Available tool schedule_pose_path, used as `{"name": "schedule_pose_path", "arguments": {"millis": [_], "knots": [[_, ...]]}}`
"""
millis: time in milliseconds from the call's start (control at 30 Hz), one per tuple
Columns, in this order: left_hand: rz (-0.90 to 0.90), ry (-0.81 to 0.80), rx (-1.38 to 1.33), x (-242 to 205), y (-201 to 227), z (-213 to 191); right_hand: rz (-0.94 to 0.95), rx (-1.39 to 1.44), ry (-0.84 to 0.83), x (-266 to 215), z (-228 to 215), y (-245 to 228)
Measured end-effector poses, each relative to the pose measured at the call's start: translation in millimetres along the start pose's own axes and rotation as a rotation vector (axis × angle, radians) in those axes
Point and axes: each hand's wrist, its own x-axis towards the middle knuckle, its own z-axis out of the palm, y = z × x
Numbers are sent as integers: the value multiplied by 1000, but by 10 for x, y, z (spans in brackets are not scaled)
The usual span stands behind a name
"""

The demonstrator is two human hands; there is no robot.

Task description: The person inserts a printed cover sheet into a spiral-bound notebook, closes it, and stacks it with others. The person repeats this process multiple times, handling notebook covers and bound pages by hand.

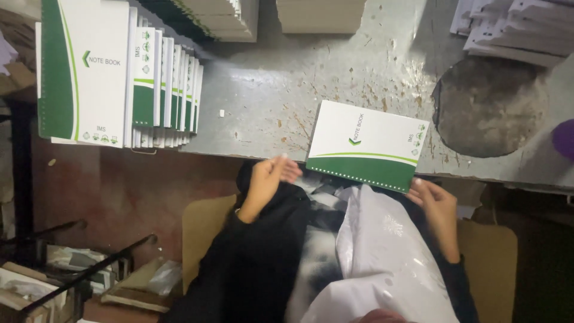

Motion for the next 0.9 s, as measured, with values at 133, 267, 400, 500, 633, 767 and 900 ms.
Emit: {"name": "schedule_pose_path", "arguments": {"millis": [133, 267, 400, 500, 633, 767, 900], "knots": [[-266, -392, -295, -73, -90, 53, 133, 269, -131, 126, 71, 152], [-366, -496, -724, -49, -262, 262, 90, 329, -98, 169, 79, 394], [-432, -463, -767, 60, -490, 400, 45, 244, -63, 361, -62, 961], [-451, -467, -770, 122, -576, 434, 46, 275, -19, 255, -75, 784], [-182, -522, -228, 168, -553, 348, 32, 50, -70, 212, -194, 741], [27, -378, 137, 93, -611, 370, -17, -100, -145, 219, -225, 752], [22, -257, 229, 47, -665, 331, -132, -134, -161, 176, -102, 449]]}}
